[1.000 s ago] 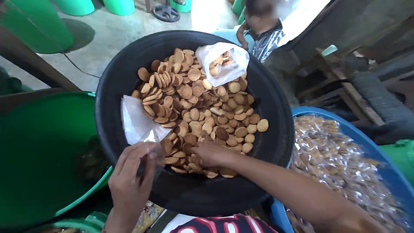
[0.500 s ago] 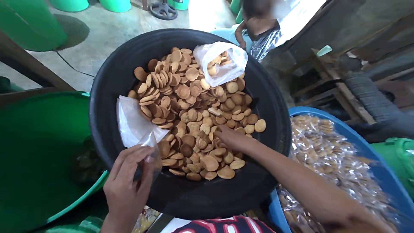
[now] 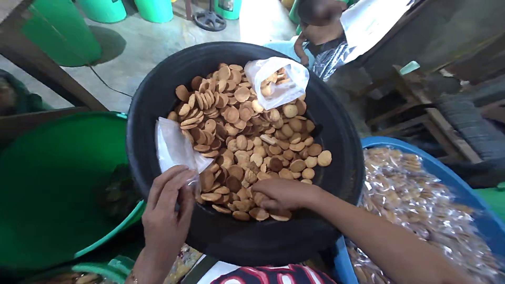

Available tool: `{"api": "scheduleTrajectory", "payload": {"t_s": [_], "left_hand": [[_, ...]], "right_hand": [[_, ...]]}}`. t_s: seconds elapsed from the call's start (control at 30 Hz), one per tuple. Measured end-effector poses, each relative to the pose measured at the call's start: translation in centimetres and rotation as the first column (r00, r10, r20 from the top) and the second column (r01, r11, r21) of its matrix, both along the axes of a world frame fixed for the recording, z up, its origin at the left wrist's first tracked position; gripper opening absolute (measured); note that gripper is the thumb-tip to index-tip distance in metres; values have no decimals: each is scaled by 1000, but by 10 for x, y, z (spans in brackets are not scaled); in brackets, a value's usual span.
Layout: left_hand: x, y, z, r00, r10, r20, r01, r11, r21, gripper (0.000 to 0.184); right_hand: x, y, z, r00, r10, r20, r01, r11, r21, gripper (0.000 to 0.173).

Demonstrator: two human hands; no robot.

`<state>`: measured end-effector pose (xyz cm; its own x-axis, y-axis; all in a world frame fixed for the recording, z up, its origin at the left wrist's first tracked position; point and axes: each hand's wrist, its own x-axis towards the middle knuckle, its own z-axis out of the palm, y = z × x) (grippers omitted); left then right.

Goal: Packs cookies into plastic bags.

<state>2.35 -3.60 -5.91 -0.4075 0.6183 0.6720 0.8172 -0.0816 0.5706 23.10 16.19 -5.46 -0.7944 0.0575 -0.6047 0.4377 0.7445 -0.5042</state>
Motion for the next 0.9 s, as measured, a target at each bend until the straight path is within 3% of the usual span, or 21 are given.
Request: {"api": "scheduleTrajectory", "payload": {"t_s": [0.1, 0.2, 0.33, 0.4, 0.43, 0.5, 0.53, 0.6, 0.67, 0.73, 0.77, 0.83, 0.9], "left_hand": [[-1, 3, 5, 993, -75, -87, 68, 994, -91, 28], [0, 14, 11, 965, -149, -216, 113, 979, -172, 32], [3, 33, 18, 927, -240, -288, 150, 942, -301, 24], [4, 39, 17, 930, -258, -262, 147, 914, -379, 20], [5, 42, 17, 933, -247, -260, 126, 905, -407, 19], [9, 49, 17, 946, -233, -224, 106, 879, -465, 20], [13, 53, 20, 957, -229, -177, 111, 856, -505, 24], [25, 61, 31, 972, -230, -39, 169, 811, -560, 29], [40, 66, 37, 969, -247, 20, 220, 818, -531, 36], [52, 69, 28, 965, -259, -35, 219, 875, -433, 46], [57, 69, 24, 963, -260, -72, 210, 890, -404, 52], [65, 64, 22, 957, -267, -118, 203, 899, -387, 60], [70, 59, 22, 949, -281, -143, 211, 903, -373, 62]], "right_hand": [[0, 13, 10, 977, -199, -73, 201, 979, 28, 44], [-3, 15, -1, 978, -199, -67, 200, 980, 3, 44], [-7, 5, -12, 976, -202, -82, 203, 979, 14, 42], [2, 6, 10, 871, -437, -224, 400, 896, -193, 44], [8, 7, 20, 765, -588, -264, 480, 793, -375, 46], [19, 3, 36, 575, -776, -259, 474, 574, -668, 57], [22, -3, 45, 555, -779, -291, 445, 573, -688, 64], [23, -25, 65, 597, -652, -467, 433, 752, -497, 62], [17, -50, 74, 666, -455, -591, 475, 870, -133, 60], [11, -65, 69, 716, -344, -608, 513, 850, 123, 62], [9, -67, 67, 718, -356, -598, 535, 832, 147, 62], [11, -64, 72, 717, -514, -470, 551, 832, -70, 67], [20, -55, 68, 607, -711, -355, 513, 692, -508, 69]]}}
